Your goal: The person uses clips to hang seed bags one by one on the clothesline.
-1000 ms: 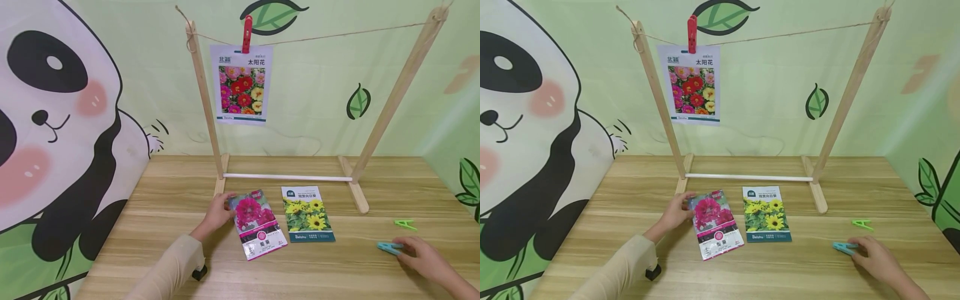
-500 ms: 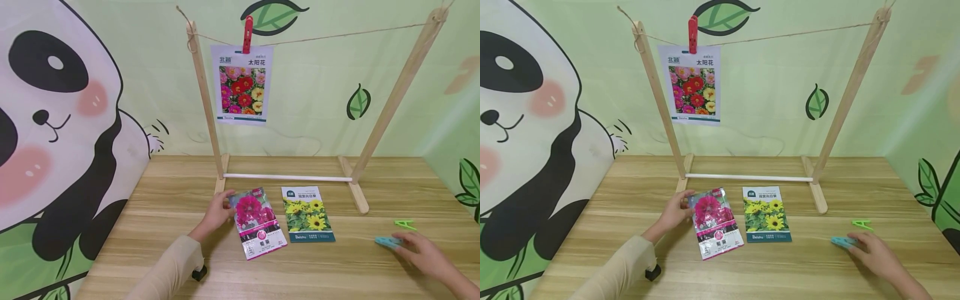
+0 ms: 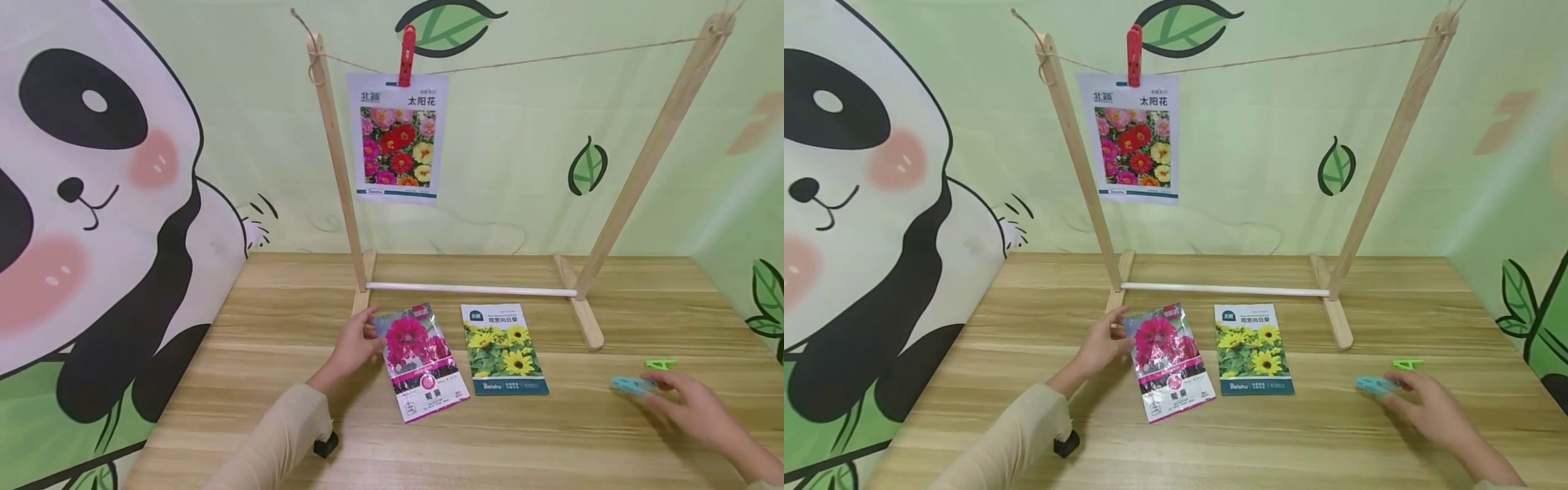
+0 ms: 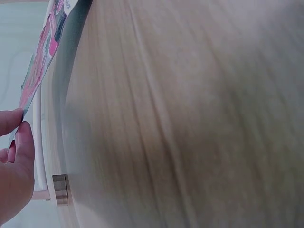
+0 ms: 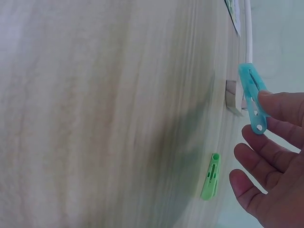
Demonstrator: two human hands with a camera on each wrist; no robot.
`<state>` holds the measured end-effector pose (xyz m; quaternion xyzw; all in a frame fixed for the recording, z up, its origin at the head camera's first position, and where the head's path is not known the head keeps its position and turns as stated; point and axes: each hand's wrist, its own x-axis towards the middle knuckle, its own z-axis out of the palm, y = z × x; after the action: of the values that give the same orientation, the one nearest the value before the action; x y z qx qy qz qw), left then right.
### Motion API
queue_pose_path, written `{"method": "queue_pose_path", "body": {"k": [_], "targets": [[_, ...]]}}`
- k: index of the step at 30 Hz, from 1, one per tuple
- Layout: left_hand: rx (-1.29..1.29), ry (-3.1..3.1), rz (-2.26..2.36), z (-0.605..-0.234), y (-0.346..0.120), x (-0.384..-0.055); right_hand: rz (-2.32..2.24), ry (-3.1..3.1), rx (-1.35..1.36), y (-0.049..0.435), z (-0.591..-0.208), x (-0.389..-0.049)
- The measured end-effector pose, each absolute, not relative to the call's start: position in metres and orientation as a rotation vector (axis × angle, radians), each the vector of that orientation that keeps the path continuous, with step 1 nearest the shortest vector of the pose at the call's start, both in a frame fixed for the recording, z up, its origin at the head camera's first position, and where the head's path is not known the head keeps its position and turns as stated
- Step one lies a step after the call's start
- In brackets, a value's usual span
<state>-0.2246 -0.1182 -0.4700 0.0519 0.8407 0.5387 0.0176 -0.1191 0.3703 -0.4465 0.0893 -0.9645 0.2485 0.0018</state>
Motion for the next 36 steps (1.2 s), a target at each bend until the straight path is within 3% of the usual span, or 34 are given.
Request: {"method": "queue_pose_path", "body": {"k": [36], "targets": [[0.128,2.393,1.913,-0.453,-0.116,-0.220,0.716,-2.946,0.352,0.350,-0.410,-0.147]]}}
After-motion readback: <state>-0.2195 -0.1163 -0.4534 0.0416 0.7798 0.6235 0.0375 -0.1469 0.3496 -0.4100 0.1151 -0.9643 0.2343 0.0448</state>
